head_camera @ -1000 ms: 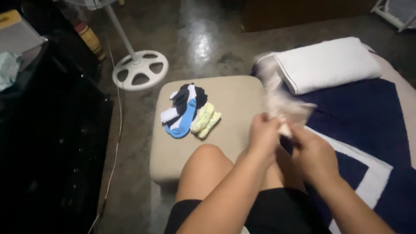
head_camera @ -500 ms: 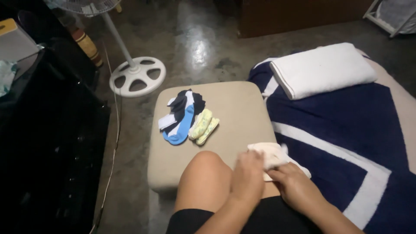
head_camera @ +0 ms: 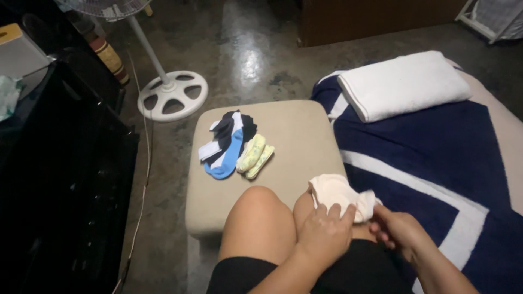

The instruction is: Folding various pieces of laundry, including socks and underwear, on an ottoman.

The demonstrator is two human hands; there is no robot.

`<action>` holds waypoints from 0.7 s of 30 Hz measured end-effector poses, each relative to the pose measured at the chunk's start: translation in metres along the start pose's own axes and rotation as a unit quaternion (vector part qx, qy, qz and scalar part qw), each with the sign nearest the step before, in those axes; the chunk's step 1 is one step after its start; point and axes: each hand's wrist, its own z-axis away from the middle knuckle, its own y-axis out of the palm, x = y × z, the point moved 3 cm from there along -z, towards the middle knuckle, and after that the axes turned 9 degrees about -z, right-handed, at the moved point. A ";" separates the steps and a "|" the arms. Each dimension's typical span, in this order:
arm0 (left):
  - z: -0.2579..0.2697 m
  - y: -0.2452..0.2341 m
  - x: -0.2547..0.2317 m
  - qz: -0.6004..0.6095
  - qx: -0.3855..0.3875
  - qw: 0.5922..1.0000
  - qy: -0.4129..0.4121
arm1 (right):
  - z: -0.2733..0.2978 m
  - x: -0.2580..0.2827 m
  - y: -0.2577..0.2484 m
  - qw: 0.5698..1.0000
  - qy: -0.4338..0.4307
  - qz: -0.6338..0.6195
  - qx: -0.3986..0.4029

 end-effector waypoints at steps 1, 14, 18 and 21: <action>0.004 0.004 0.002 -0.001 0.002 1.000 -0.001 | -0.008 -0.004 0.001 1.000 0.001 0.000 0.002; 0.013 0.020 0.003 -0.039 -0.032 0.999 0.001 | 0.054 0.051 0.039 0.945 -0.300 0.012 -0.131; 0.016 0.026 0.005 0.002 -0.020 1.000 -0.012 | 0.070 0.069 0.048 0.784 -0.568 0.244 -0.052; 0.010 -0.007 0.005 -0.015 -0.097 0.995 0.002 | 0.072 0.072 0.054 0.750 -0.565 0.342 -0.025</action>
